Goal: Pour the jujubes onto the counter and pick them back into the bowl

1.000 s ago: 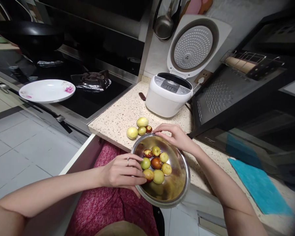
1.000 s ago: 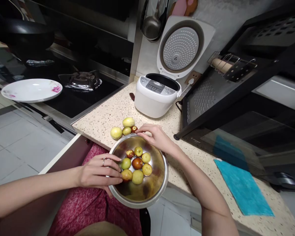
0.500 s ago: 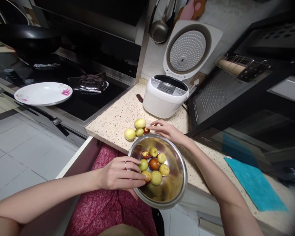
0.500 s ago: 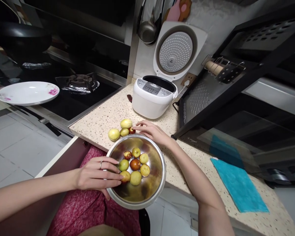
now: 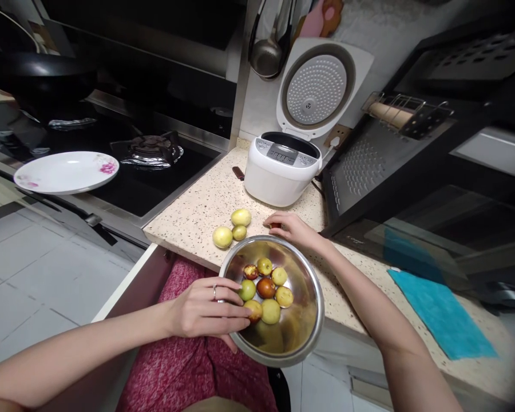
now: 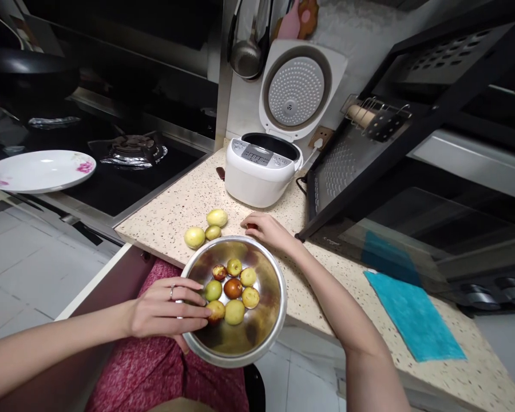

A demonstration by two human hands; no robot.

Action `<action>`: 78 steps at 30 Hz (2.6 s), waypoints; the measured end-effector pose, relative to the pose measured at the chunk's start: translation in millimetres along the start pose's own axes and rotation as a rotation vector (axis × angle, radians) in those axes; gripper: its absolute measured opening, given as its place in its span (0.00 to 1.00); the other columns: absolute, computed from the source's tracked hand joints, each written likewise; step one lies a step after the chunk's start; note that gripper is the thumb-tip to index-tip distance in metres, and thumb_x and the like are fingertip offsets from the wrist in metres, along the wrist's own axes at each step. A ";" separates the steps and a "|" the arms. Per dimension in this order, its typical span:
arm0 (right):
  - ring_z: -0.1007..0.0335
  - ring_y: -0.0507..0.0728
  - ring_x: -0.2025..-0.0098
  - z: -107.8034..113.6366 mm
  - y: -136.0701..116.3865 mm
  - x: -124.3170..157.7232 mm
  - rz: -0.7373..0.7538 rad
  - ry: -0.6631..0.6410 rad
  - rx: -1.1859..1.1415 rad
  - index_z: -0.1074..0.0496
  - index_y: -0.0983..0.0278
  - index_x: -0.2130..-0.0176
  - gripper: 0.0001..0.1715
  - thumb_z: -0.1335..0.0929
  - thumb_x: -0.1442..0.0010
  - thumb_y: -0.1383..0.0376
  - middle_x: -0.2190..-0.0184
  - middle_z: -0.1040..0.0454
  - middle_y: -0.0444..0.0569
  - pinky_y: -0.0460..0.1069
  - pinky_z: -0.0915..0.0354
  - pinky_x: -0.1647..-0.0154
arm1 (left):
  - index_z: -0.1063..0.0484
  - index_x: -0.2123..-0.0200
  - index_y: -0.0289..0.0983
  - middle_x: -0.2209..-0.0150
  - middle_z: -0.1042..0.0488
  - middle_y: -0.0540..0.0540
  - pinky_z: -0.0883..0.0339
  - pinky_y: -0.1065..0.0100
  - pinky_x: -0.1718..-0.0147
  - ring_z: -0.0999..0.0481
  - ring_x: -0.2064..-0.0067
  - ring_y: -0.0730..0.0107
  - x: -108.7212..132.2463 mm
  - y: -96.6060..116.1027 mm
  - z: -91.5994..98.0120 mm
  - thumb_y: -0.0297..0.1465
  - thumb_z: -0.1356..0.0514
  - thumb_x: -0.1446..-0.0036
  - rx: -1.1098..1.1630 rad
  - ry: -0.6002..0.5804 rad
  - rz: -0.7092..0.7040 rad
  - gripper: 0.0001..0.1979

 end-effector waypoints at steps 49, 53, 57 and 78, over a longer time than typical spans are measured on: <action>0.26 0.58 0.58 14.3 -98.6 16.7 0.091 -0.176 -0.012 0.23 0.63 0.57 0.09 0.34 0.33 0.71 0.61 0.22 0.51 0.54 0.30 0.55 | 0.22 0.53 0.33 0.59 0.15 0.46 0.23 0.62 0.45 0.16 0.57 0.70 6.1 -12.8 2.5 0.34 0.33 0.38 0.037 0.001 0.081 0.13; 0.26 0.59 0.55 25.9 -97.6 9.0 0.162 -0.046 -0.001 0.24 0.63 0.55 0.11 0.36 0.30 0.68 0.58 0.22 0.53 0.54 0.30 0.52 | 0.22 0.56 0.31 0.59 0.15 0.46 0.24 0.65 0.46 0.16 0.57 0.70 -0.1 -9.1 0.1 0.30 0.33 0.38 0.085 0.009 0.090 0.10; 0.26 0.60 0.51 31.2 -93.2 -6.1 0.223 0.042 0.056 0.24 0.62 0.52 0.12 0.37 0.29 0.66 0.54 0.23 0.55 0.56 0.29 0.49 | 0.22 0.59 0.32 0.62 0.15 0.46 0.25 0.67 0.48 0.16 0.59 0.72 -6.8 -5.0 -1.0 0.28 0.34 0.37 0.120 0.033 0.113 0.05; 0.45 0.70 0.31 -16.9 -84.9 -75.9 0.440 -0.319 0.426 0.23 0.64 0.50 0.23 0.22 0.47 0.67 0.38 0.32 0.59 0.67 0.39 0.36 | 0.20 0.61 0.35 0.61 0.15 0.47 0.28 0.69 0.42 0.17 0.58 0.74 -5.9 -1.4 -12.3 0.31 0.35 0.37 0.180 0.040 0.034 0.06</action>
Point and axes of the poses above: each hand's wrist, its own x-axis away from the middle knuckle, its own z-axis out of the back of the hand, y = z × x, the point moved 6 cm from there along -x, towards the middle knuckle
